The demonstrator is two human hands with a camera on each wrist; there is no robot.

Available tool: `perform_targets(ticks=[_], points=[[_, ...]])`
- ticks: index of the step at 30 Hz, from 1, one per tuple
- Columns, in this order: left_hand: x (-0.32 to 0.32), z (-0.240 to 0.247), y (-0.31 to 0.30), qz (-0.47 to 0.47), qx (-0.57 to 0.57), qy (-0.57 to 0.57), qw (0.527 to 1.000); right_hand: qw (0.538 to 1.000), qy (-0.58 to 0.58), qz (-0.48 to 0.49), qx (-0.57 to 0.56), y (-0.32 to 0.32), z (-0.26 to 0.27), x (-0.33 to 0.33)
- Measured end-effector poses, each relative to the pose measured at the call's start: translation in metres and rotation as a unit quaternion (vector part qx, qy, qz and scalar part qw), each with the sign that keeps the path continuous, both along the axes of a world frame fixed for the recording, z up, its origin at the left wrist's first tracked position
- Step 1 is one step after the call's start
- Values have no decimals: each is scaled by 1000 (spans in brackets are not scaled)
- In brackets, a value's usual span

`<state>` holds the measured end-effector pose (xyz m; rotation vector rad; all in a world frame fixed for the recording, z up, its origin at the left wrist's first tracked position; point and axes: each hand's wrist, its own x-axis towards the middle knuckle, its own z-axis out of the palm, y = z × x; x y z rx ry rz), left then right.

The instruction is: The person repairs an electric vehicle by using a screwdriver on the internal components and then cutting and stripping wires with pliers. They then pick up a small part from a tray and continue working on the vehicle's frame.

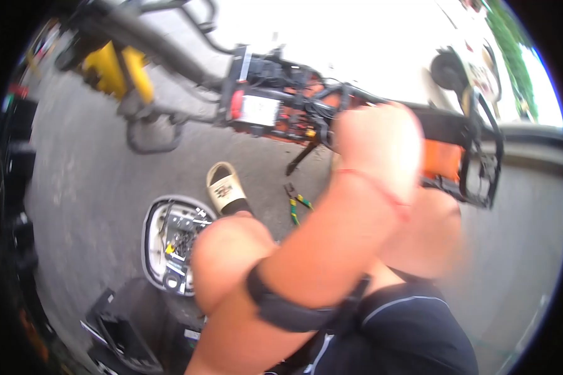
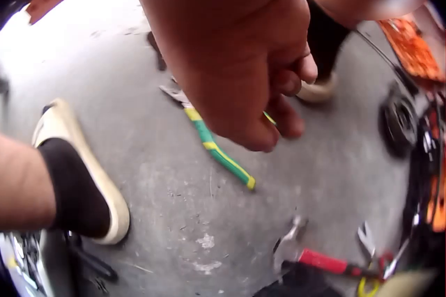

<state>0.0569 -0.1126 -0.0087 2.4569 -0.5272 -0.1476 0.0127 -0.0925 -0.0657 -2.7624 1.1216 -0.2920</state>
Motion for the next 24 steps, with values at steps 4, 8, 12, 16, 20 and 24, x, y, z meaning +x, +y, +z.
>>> perform_targets(ticks=[4,8,12,16,20,24], points=[[17,19,39,55,23,47,997,822,524,133,178,-103,-259,-143],[45,14,91,148,51,21,987,708,640,168,248,-131,-283,-162],[33,8,117,148,77,27,986,820,505,90,253,-149,-302,-189],[19,12,129,188,42,145,971,899,399,116,141,-150,-306,-181],[21,6,120,198,27,155,967,915,377,112,83,-129,-316,-171],[25,7,94,188,72,172,964,908,393,129,63,-128,-346,-176]])
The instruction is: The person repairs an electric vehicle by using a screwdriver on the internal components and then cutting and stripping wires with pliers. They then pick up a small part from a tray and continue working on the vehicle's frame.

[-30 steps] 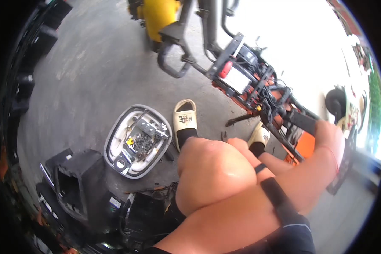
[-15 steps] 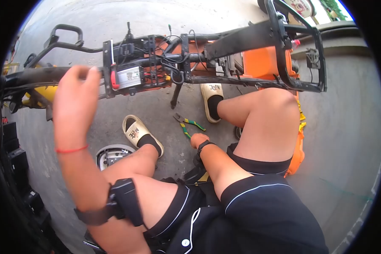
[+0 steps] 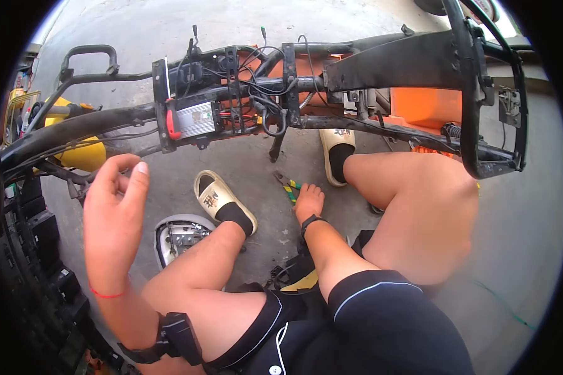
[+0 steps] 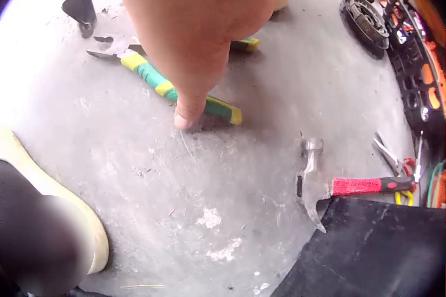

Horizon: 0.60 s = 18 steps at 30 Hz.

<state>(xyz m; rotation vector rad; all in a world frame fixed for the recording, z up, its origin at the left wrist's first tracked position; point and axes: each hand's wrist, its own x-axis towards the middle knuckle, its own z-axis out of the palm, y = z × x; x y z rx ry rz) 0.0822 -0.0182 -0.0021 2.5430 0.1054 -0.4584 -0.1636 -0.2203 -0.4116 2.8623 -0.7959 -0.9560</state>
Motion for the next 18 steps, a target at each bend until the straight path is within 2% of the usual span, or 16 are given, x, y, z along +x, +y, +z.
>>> perform_targets(ticks=[1,3,5,7,8,10,11,12,13,14,16,18], points=[[1,-1,-5,-20,6,3,1000,998,-40,37,-42,2,-18,-11],[4,-1,-12,-49,8,-3,999,997,-48,33,-47,5,-22,-15],[6,6,-25,-40,-6,4,999,996,-60,34,-56,2,-19,-7],[6,9,-33,-27,-21,12,999,999,6,-25,46,-1,10,8],[5,5,-36,-41,-38,-7,998,999,1,-21,43,-1,25,15],[1,1,-42,-80,-42,-54,994,966,100,-168,169,-7,49,35],[0,-1,-46,-95,-18,-67,993,948,186,-175,190,-11,57,48],[-2,-4,-49,-110,8,-81,991,952,191,-156,183,-9,69,56],[-5,-6,-53,-130,1,-107,986,933,220,-154,242,-16,83,65],[-9,-8,-57,-150,-6,-133,980,938,178,-133,267,-17,76,60],[-16,-15,-68,-187,-15,-157,970,868,229,-219,381,-22,62,63],[-19,-8,-81,-203,-25,-74,976,829,228,-212,465,-26,57,65]])
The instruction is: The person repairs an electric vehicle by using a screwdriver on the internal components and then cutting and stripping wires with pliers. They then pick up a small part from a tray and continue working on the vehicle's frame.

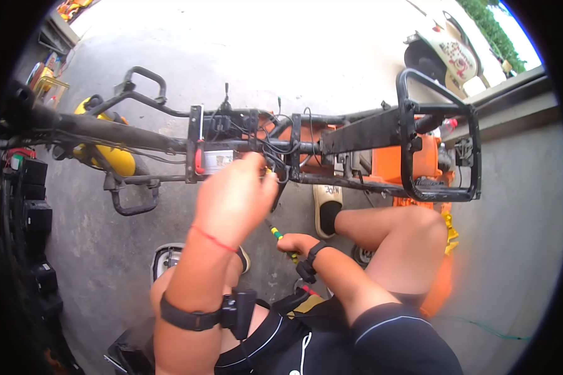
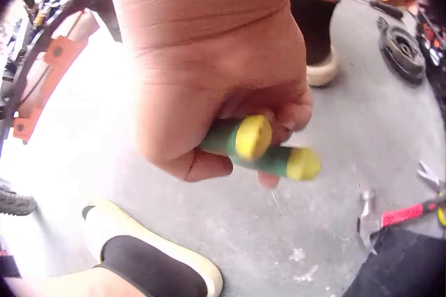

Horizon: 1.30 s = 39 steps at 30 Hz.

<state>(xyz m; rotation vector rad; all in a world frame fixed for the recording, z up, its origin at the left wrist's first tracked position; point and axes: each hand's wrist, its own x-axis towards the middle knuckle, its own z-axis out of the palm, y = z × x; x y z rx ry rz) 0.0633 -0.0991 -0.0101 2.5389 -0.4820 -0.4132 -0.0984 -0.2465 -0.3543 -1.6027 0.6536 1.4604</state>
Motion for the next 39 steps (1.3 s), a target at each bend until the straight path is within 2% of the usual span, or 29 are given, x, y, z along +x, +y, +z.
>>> perform_targets(ticks=[2,4,5,7,10,12,13,14,16,18,19,20,21,22,24,25,27,28,30,32,34,35,39], points=[[-4,-2,-8,-10,-18,6,1000,999,-15,29,4,-9,23,19],[-2,-7,-12,-13,-38,4,999,980,58,-21,189,-17,75,40],[2,-8,-13,-8,-42,11,999,972,71,9,222,-22,111,57],[14,-1,-13,7,-38,19,999,971,56,-6,233,-25,176,77],[37,3,1,80,-70,48,993,951,43,-119,283,-27,250,98],[55,8,18,142,-45,50,988,958,-52,-107,262,-32,266,114],[64,1,24,193,-71,44,978,966,-67,-84,236,-40,270,128],[72,-12,29,243,-97,39,964,976,-133,-58,161,-41,276,139],[83,-52,37,295,-28,60,953,963,-263,60,24,-43,282,163],[81,-78,36,253,39,117,959,899,-398,128,-132,-43,267,183],[78,-89,35,219,63,117,966,898,-399,129,-130,-43,251,189],[77,-105,32,186,89,116,972,852,-446,134,-239,-43,233,197],[77,-121,29,192,85,120,970,793,-483,135,-345,-40,225,202],[80,-137,25,199,78,123,969,792,-487,135,-343,-40,219,210],[88,-165,18,205,54,126,969,728,-509,210,-408,-39,222,219],[89,-178,15,222,-11,83,972,712,-510,235,-422,-38,223,221],[97,-205,7,247,-129,-10,960,700,-499,264,-437,-40,219,229],[103,-217,1,243,-130,-5,961,686,-494,290,-449,-41,217,233],[117,-219,-10,265,-203,-16,942,686,-488,303,-446,-44,213,237],[131,-220,-19,278,-218,-15,935,660,-515,315,-447,-46,208,240],[141,-226,-24,259,-196,-63,944,662,-513,315,-447,-46,207,241],[144,-226,-27,260,-193,-42,945,663,-518,309,-443,-44,206,242],[141,-235,-39,292,-170,-89,937,662,-526,302,-440,-38,197,237]])
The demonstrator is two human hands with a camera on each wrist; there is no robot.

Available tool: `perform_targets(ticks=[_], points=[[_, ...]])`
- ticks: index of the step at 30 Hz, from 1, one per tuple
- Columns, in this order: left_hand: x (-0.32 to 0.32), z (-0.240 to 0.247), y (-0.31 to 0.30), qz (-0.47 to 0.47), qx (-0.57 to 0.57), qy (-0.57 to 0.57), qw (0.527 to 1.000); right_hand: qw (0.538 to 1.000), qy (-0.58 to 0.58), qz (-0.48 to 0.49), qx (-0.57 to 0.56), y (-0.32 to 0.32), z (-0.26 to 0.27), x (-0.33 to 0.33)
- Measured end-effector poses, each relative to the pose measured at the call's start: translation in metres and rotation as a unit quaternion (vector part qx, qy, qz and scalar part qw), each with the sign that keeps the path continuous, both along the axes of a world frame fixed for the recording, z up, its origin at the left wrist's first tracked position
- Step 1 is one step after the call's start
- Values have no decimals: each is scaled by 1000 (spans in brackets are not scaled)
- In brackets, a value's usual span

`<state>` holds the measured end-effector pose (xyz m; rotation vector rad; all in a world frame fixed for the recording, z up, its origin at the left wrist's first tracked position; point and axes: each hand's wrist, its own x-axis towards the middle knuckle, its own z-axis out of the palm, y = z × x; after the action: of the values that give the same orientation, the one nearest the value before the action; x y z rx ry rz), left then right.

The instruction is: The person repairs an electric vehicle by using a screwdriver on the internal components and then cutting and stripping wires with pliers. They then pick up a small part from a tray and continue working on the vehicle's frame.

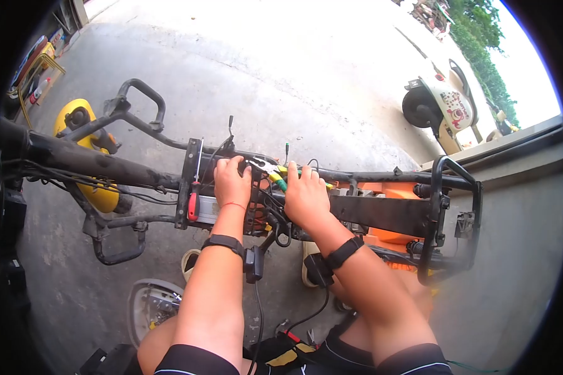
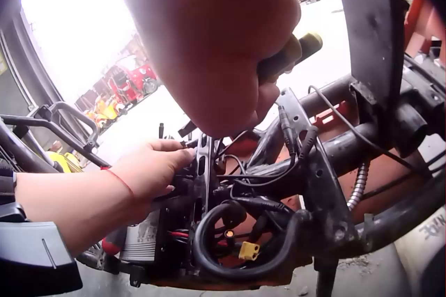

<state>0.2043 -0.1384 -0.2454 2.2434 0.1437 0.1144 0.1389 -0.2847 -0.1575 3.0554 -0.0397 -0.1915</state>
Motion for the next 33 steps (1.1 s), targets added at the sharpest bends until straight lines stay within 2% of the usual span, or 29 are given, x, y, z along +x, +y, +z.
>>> perform_targets(ticks=[6,12,17,19,22,29,33], points=[[0,-5,-7,27,5,-19,999,999,-27,-1,28,12,-15,-3],[1,-11,-7,33,17,-44,998,996,-42,-61,45,35,-18,-4],[2,-14,-5,33,8,-59,998,995,-49,-83,13,52,-27,-8],[3,-13,-4,32,2,-62,998,994,-74,-66,-50,54,-30,-8],[3,-15,-3,30,-11,-63,997,996,-71,-29,-44,56,-16,-4],[3,-26,1,9,-40,-97,994,992,-107,55,-42,25,-20,8],[-9,-18,-6,43,-89,-88,991,991,-69,100,-53,10,-16,21]])
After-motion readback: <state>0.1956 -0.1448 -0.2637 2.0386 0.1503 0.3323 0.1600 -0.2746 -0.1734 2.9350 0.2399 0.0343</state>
